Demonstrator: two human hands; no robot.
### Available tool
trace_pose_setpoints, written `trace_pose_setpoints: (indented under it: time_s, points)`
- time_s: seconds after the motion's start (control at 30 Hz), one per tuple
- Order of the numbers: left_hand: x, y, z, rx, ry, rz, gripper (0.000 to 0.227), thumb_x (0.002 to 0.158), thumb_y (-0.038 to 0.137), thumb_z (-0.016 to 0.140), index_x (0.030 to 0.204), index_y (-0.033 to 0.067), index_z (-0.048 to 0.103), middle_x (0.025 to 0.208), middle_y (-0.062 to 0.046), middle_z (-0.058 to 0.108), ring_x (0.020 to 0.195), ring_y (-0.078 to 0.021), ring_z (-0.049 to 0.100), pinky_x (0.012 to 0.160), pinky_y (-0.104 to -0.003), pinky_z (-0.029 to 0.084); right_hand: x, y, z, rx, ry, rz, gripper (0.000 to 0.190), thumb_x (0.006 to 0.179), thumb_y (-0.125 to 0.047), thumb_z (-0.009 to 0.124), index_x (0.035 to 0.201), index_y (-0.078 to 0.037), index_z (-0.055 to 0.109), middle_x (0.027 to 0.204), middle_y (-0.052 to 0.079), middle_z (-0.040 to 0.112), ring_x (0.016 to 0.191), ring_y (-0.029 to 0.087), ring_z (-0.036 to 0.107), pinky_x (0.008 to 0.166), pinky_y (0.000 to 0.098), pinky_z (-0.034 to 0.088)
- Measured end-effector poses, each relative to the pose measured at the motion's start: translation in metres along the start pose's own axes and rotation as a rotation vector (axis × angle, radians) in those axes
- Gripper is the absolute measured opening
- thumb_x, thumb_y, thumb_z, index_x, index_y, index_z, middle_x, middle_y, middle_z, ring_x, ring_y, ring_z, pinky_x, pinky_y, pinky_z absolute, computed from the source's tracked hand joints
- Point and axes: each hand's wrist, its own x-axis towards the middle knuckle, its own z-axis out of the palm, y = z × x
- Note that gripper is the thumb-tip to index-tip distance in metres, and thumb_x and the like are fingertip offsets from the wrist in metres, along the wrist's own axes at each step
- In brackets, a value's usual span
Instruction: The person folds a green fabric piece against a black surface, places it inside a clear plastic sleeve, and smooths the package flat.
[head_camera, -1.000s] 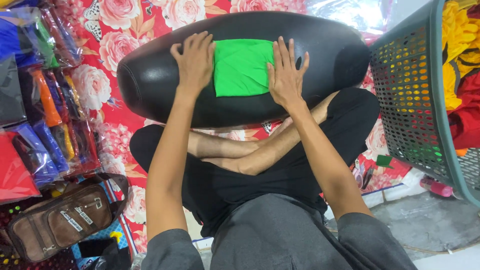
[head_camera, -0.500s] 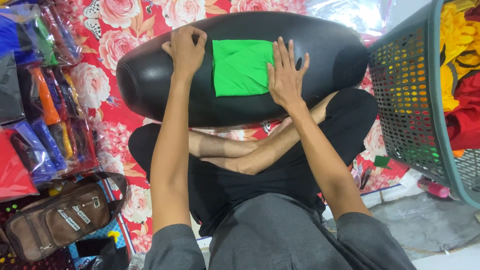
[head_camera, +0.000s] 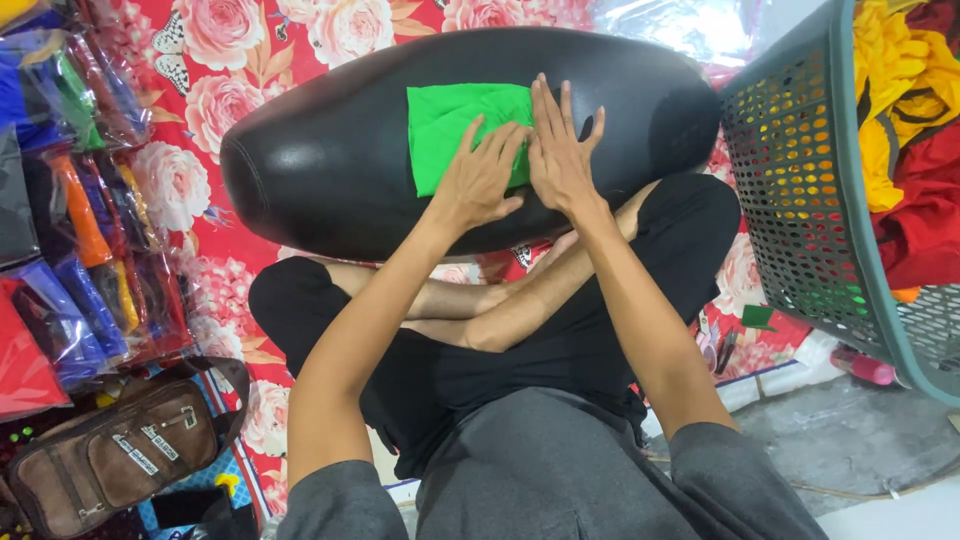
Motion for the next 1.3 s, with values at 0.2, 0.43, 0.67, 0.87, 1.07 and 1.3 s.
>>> trace_pose_setpoints:
  time_s: [0.2, 0.43, 0.67, 0.87, 1.07, 1.3]
  points:
    - [0.007, 0.020, 0.021, 0.170, 0.018, -0.014, 0.094, 0.075, 0.056, 0.081, 0.148, 0.0042, 0.051, 0.145, -0.015, 0.055, 0.129, -0.0332, 0.057, 0.120, -0.059, 0.028, 0.003, 0.019, -0.014, 0.327, -0.117, 0.004, 0.083, 0.100, -0.069, 0.000, 0.167, -0.021, 0.000, 0.178, 0.002, 0.006, 0.163, 0.032, -0.005, 0.113, 0.0689, -0.023]
    - [0.027, 0.028, 0.019, 0.414, 0.202, -0.001, 0.036, 0.098, 0.011, 0.054, 0.131, -0.0007, 0.063, 0.113, -0.013, 0.059, 0.093, -0.0313, 0.065, 0.101, -0.045, 0.049, 0.014, 0.031, -0.039, 0.467, -0.263, -0.092, 0.097, 0.091, -0.080, -0.001, 0.166, -0.017, 0.004, 0.176, 0.004, 0.009, 0.162, 0.028, -0.005, 0.112, 0.0668, -0.023]
    - [0.041, -0.008, 0.021, 0.117, 0.281, -0.042, 0.041, 0.080, 0.046, 0.080, 0.097, 0.0126, 0.063, 0.084, -0.005, 0.067, 0.065, -0.0289, 0.064, 0.081, -0.043, 0.044, 0.013, 0.011, -0.075, 0.536, -0.365, -0.104, 0.076, 0.076, -0.014, 0.051, 0.146, -0.010, 0.020, 0.172, 0.011, 0.024, 0.161, 0.031, 0.004, 0.115, 0.0605, -0.018]
    - [0.077, -0.020, -0.082, -0.481, -0.501, -0.502, 0.052, 0.081, 0.048, 0.043, 0.103, 0.0138, 0.075, 0.100, -0.019, 0.072, 0.102, -0.0435, 0.062, 0.081, -0.055, 0.047, 0.003, 0.002, -0.072, 0.520, -0.410, -0.100, 0.087, 0.097, -0.050, 0.058, 0.164, -0.014, 0.016, 0.173, 0.013, 0.013, 0.159, 0.032, -0.009, 0.118, 0.0613, -0.013]
    - [0.099, -0.028, -0.140, -0.688, -0.851, -0.510, 0.038, 0.086, 0.032, 0.049, 0.062, 0.0183, 0.023, 0.059, 0.004, 0.018, 0.058, -0.0146, 0.014, 0.058, -0.038, 0.017, -0.017, -0.016, -0.026, 1.303, -0.218, 0.254, 0.049, 0.098, -0.035, 0.063, 0.133, -0.005, 0.047, 0.123, 0.006, 0.064, 0.111, 0.013, 0.065, 0.096, 0.0281, 0.055]
    - [0.070, -0.061, -0.140, -0.586, -0.980, -0.753, 0.099, 0.073, 0.080, 0.055, 0.142, 0.0096, 0.060, 0.152, -0.007, 0.054, 0.134, -0.0268, 0.054, 0.106, -0.040, 0.040, -0.043, -0.018, 0.006, 1.669, -0.112, 0.595, 0.030, 0.097, -0.018, 0.066, 0.121, 0.000, 0.065, 0.115, 0.018, 0.075, 0.101, 0.025, 0.075, 0.092, 0.0373, 0.063]
